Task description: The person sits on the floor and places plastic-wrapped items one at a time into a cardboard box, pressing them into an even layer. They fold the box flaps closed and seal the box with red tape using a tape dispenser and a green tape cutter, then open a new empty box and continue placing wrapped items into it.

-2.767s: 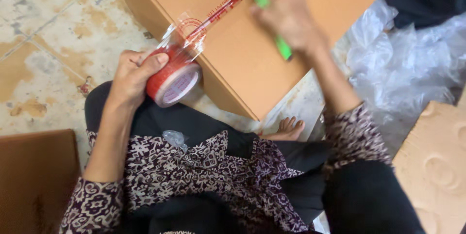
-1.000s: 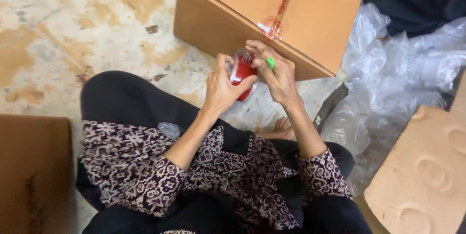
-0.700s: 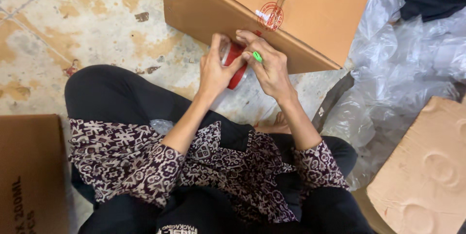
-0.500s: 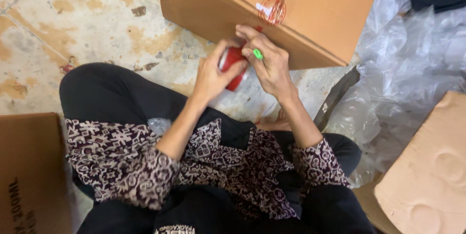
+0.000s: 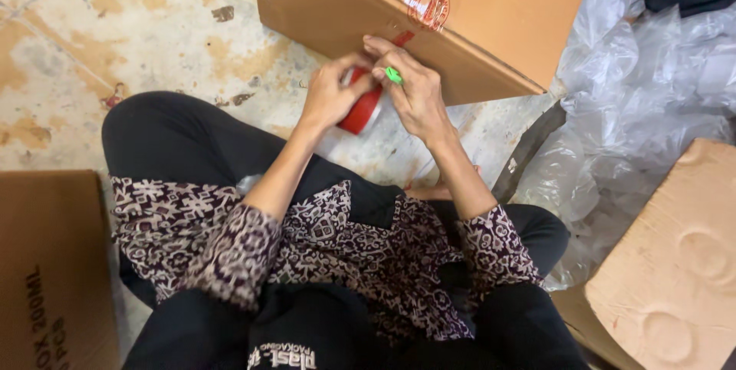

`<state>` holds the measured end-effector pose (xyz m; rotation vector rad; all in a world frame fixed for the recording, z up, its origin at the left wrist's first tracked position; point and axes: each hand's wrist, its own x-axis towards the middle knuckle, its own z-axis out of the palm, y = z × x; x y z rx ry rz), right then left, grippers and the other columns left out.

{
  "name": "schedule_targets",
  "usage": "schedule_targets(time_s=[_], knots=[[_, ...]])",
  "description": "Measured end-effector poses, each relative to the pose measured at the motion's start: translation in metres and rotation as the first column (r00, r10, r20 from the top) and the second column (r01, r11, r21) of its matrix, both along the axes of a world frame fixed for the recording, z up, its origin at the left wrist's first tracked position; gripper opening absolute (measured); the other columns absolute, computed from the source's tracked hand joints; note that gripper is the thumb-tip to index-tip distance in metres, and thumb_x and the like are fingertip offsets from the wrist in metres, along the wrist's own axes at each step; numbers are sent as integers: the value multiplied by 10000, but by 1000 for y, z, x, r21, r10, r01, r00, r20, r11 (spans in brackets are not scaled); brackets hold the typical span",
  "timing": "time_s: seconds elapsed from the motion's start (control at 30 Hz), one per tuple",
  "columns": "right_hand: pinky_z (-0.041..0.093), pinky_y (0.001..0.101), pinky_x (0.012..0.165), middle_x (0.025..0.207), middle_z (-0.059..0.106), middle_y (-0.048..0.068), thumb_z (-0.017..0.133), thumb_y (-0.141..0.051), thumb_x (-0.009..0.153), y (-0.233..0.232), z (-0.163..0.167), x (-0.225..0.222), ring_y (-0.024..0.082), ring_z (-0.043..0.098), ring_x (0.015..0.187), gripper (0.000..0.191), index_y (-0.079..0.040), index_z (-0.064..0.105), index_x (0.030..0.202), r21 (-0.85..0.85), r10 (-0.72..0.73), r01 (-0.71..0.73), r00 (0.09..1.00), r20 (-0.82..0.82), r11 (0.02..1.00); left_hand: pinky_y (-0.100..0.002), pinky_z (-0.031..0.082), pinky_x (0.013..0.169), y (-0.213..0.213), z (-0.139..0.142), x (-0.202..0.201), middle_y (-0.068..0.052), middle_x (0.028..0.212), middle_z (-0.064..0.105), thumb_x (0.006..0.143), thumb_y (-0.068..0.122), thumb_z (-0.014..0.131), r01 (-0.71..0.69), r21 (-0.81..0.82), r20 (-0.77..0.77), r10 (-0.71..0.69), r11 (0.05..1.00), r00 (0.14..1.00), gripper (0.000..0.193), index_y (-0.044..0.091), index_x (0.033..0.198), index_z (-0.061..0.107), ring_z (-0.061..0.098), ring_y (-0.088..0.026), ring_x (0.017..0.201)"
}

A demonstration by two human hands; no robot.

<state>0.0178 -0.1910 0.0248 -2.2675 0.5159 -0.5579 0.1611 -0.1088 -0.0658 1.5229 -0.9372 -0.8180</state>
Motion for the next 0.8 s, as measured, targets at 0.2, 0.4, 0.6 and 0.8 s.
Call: schedule_targets(time_s=[0.2, 0.4, 0.6, 0.8], knots=[[568, 358, 997, 1359, 692, 141, 551, -195, 1063, -3, -17, 8, 284, 707, 1223, 216, 1, 638, 1042, 108, -82, 89, 994, -66, 990, -311, 536, 647, -23, -23, -4, -116, 759, 752, 822, 238, 762, -152, 41, -260, 157, 988, 953, 225, 66, 961, 799, 661, -132, 681], [500, 371, 1052, 1333, 716, 159, 530, -228, 1122, -2, -15, 1, 261, 690, 1199, 291, 4, 674, 1021, 235, -50, 37, 997, 50, 971, -298, 567, 692, -28, -25, 2, -104, 759, 769, 819, 178, 722, -239, 33, -111, 241, 971, 964, 174, 46, 887, 812, 729, -144, 687], [515, 367, 637, 683, 673, 78, 633, -288, 1021, 15, -40, -62, 178, 678, 646, 297, -9, 679, 1114, -15, -549, 596, 730, -407, 803, -308, 587, 735, -36, -23, 6, -139, 814, 790, 742, 245, 813, -274, 39, -82, 277, 961, 957, 239, 76, 910, 830, 773, -204, 717], [552, 271, 814, 968, 683, 52, 661, -97, 889, 19, -92, -146, 153, 684, 876, 495, -12, 567, 1367, 700, -156, 346, 934, -322, 625, -306, 594, 715, -33, -20, 7, -130, 787, 785, 739, 252, 820, -257, 65, -100, 263, 964, 960, 235, 89, 908, 829, 770, -196, 692]])
